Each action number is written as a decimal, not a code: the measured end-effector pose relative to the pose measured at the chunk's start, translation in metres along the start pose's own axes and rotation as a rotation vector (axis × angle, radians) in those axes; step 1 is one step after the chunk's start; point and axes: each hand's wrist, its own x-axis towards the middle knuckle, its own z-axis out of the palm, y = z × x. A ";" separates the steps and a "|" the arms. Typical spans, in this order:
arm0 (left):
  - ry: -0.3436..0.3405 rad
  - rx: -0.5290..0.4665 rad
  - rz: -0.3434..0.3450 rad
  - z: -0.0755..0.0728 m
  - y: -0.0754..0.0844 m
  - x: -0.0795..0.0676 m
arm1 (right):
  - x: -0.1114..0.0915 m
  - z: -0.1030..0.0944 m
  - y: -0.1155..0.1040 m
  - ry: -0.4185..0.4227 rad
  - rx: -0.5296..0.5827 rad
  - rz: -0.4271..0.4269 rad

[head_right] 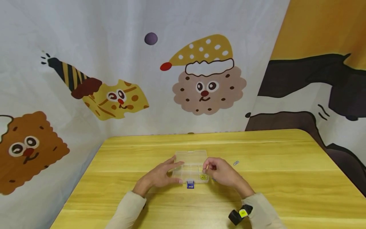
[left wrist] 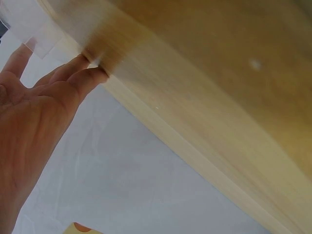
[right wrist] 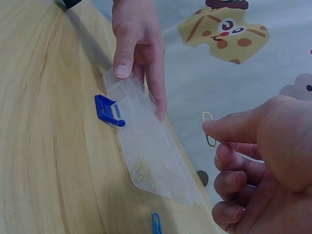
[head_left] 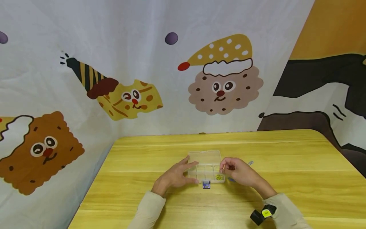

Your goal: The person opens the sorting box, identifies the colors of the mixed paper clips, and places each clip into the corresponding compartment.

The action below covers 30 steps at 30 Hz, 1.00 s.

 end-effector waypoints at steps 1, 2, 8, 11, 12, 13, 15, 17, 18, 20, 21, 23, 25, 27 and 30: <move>0.001 0.000 0.001 0.000 0.000 0.000 | 0.001 0.001 0.005 0.002 -0.004 0.004; 0.000 0.001 0.001 0.000 0.000 0.000 | 0.002 0.001 0.009 0.003 -0.008 0.007; -0.001 0.010 -0.008 0.001 0.000 0.001 | -0.003 -0.002 0.009 0.010 -0.009 0.012; -0.003 0.015 -0.014 0.001 0.000 0.001 | -0.006 -0.009 0.013 0.029 -0.007 0.025; -0.004 0.015 -0.015 0.001 0.000 0.000 | -0.007 -0.011 0.014 0.040 -0.011 0.029; -0.005 0.011 -0.015 0.001 0.000 0.000 | -0.008 -0.014 0.016 0.051 -0.017 0.033; -0.006 0.010 -0.014 0.000 0.000 0.000 | -0.010 -0.020 0.018 0.072 -0.024 0.032; -0.007 0.002 -0.011 0.000 0.000 0.000 | -0.014 -0.026 0.020 0.093 -0.025 0.027; -0.006 -0.001 -0.011 0.000 0.000 0.000 | -0.016 -0.030 0.020 0.102 -0.025 0.024; -0.001 -0.005 -0.014 0.000 -0.001 -0.001 | -0.019 -0.036 0.020 0.119 -0.029 0.019; 0.001 -0.008 -0.016 0.000 -0.002 -0.001 | -0.020 -0.038 0.020 0.126 -0.033 0.016; 0.003 -0.007 -0.016 0.000 -0.003 -0.001 | -0.022 -0.043 0.022 0.146 -0.045 0.022; 0.002 -0.003 -0.013 0.000 -0.004 -0.001 | -0.024 -0.047 0.025 0.166 -0.060 0.025; -0.001 -0.001 -0.008 0.001 -0.004 0.000 | -0.026 -0.052 0.031 0.184 -0.074 0.027; -0.006 -0.004 0.000 0.003 -0.003 0.001 | -0.030 -0.059 0.042 0.209 -0.095 0.032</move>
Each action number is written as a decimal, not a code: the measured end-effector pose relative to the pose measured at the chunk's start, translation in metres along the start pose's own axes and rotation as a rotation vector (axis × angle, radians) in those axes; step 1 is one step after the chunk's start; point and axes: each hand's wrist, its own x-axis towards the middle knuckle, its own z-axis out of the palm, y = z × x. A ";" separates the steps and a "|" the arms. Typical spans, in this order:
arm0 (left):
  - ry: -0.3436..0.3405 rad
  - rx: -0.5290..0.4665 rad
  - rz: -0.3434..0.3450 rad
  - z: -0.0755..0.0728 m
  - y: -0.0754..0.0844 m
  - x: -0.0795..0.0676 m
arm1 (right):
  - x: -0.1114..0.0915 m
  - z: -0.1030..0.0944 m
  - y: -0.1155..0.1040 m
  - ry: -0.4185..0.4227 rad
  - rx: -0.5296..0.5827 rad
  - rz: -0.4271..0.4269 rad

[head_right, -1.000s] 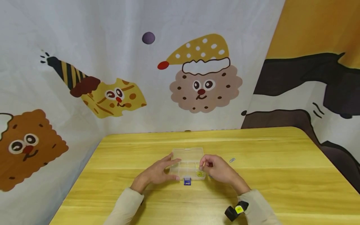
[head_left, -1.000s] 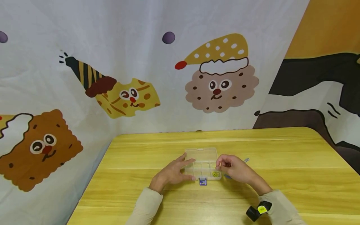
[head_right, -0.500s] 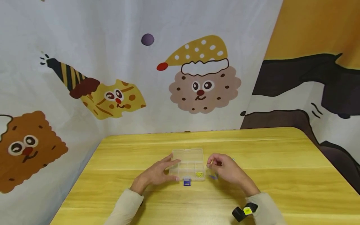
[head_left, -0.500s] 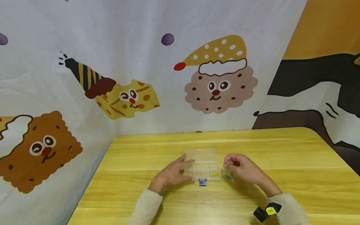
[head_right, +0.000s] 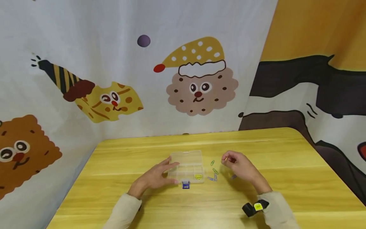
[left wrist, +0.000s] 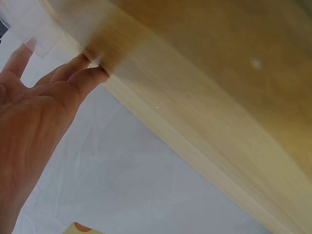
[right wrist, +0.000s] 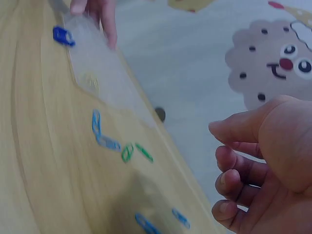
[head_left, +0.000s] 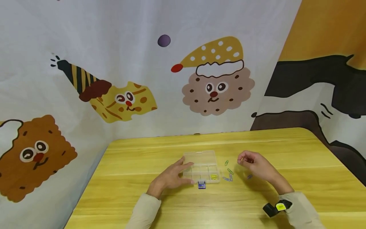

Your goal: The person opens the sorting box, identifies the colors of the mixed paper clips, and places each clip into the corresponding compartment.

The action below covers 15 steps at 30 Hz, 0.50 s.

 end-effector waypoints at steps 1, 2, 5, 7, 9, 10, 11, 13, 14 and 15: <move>0.000 -0.002 0.001 0.000 0.000 0.000 | 0.000 -0.001 0.004 0.007 -0.009 0.005; 0.000 -0.004 0.002 -0.001 0.000 -0.001 | 0.001 -0.003 0.008 0.015 -0.023 0.013; 0.001 -0.007 0.007 -0.001 0.001 -0.001 | 0.001 -0.006 0.021 0.036 -0.054 0.035; 0.001 -0.005 0.009 -0.001 0.001 -0.001 | 0.002 -0.008 0.028 0.046 -0.077 0.049; 0.000 -0.003 0.011 -0.001 0.001 -0.001 | 0.002 -0.010 0.035 0.046 -0.091 0.048; -0.001 -0.002 0.011 -0.001 0.001 -0.001 | 0.002 -0.011 0.038 0.046 -0.100 0.055; -0.001 -0.003 0.011 -0.001 0.000 -0.001 | 0.003 -0.012 0.041 0.046 -0.103 0.058; -0.003 -0.004 0.010 -0.001 0.000 -0.001 | 0.004 -0.013 0.048 0.040 -0.117 0.060; -0.003 -0.003 0.008 -0.001 0.001 -0.001 | 0.005 -0.013 0.051 0.028 -0.112 0.063; -0.003 -0.003 0.007 -0.001 0.001 -0.001 | 0.006 -0.014 0.053 0.016 -0.109 0.073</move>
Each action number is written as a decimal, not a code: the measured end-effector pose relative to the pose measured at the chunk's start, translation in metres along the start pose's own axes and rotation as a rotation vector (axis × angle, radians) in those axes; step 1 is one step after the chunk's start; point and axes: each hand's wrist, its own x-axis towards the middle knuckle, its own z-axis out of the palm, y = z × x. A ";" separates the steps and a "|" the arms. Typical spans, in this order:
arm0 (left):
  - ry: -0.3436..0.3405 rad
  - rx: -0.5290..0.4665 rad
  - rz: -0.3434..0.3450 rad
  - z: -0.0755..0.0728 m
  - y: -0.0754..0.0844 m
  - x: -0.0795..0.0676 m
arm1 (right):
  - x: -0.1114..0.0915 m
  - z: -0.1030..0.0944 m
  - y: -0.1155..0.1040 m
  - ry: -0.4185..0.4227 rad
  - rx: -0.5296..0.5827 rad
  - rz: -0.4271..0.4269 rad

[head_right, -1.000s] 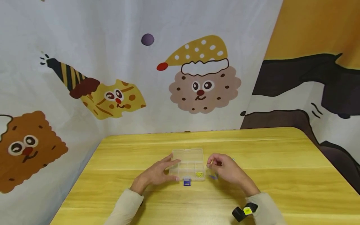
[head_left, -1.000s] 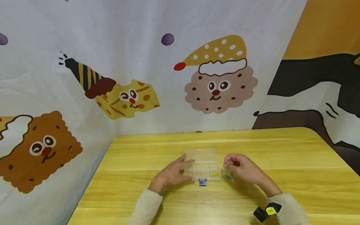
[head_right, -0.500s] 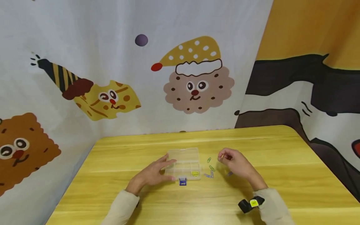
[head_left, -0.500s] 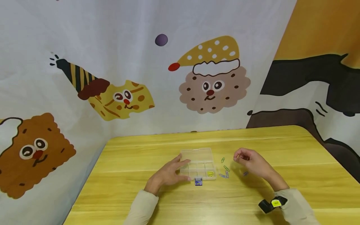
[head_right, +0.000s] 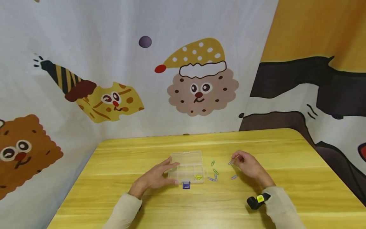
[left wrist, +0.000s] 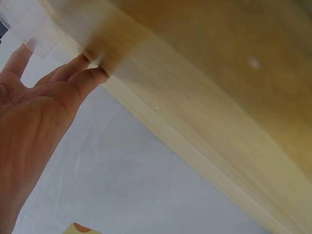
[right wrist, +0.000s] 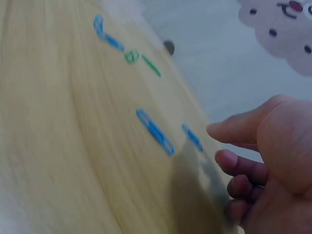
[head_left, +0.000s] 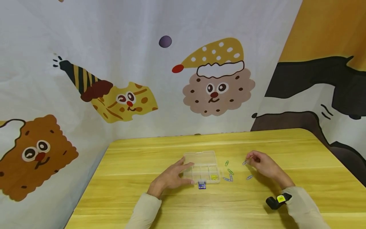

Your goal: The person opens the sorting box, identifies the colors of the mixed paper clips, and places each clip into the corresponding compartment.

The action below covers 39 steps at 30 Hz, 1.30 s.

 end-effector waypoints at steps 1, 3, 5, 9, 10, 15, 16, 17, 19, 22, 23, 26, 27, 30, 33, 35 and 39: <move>-0.001 -0.001 -0.002 0.000 0.000 0.000 | 0.001 0.000 0.002 -0.016 0.007 0.006; -0.003 -0.004 -0.005 0.000 0.000 0.000 | 0.002 0.001 0.006 -0.057 0.026 0.015; -0.002 -0.001 -0.008 0.000 0.000 0.000 | 0.002 0.001 0.008 -0.096 0.050 0.029; -0.004 0.001 -0.016 0.000 0.000 0.000 | 0.004 0.001 0.009 -0.119 0.055 0.034; -0.004 0.002 -0.018 0.000 0.000 0.000 | 0.004 0.000 0.009 -0.119 0.051 0.034; -0.007 0.001 -0.020 0.000 0.000 0.001 | 0.005 0.000 0.008 -0.122 0.028 0.036; -0.006 0.001 -0.020 0.000 0.000 0.001 | 0.005 0.001 0.007 -0.121 0.021 0.033; -0.005 0.001 -0.019 0.000 0.000 0.001 | 0.005 0.001 0.007 -0.119 0.014 0.032; -0.003 0.001 -0.018 0.000 0.000 0.000 | 0.004 0.001 0.006 -0.114 0.001 0.035; -0.001 0.003 -0.016 0.000 0.000 0.000 | 0.003 0.003 0.006 -0.107 -0.009 0.043; -0.001 0.004 -0.015 0.000 0.000 0.000 | 0.003 0.003 0.005 -0.105 -0.009 0.052; 0.000 0.007 -0.015 0.000 0.000 0.000 | 0.002 0.003 0.005 -0.102 -0.005 0.066; 0.001 0.007 -0.015 0.000 0.001 0.000 | 0.002 0.003 0.005 -0.102 -0.001 0.069; 0.001 0.008 -0.016 0.000 0.001 0.000 | 0.002 0.003 0.005 -0.101 0.008 0.078; 0.001 0.007 -0.015 -0.001 0.001 0.000 | 0.001 0.003 0.004 -0.095 0.000 0.081; 0.000 0.006 -0.014 -0.001 0.001 0.000 | 0.001 0.003 0.003 -0.088 -0.013 0.082; -0.001 0.011 -0.011 -0.001 0.001 0.000 | 0.000 0.003 0.003 -0.079 -0.029 0.087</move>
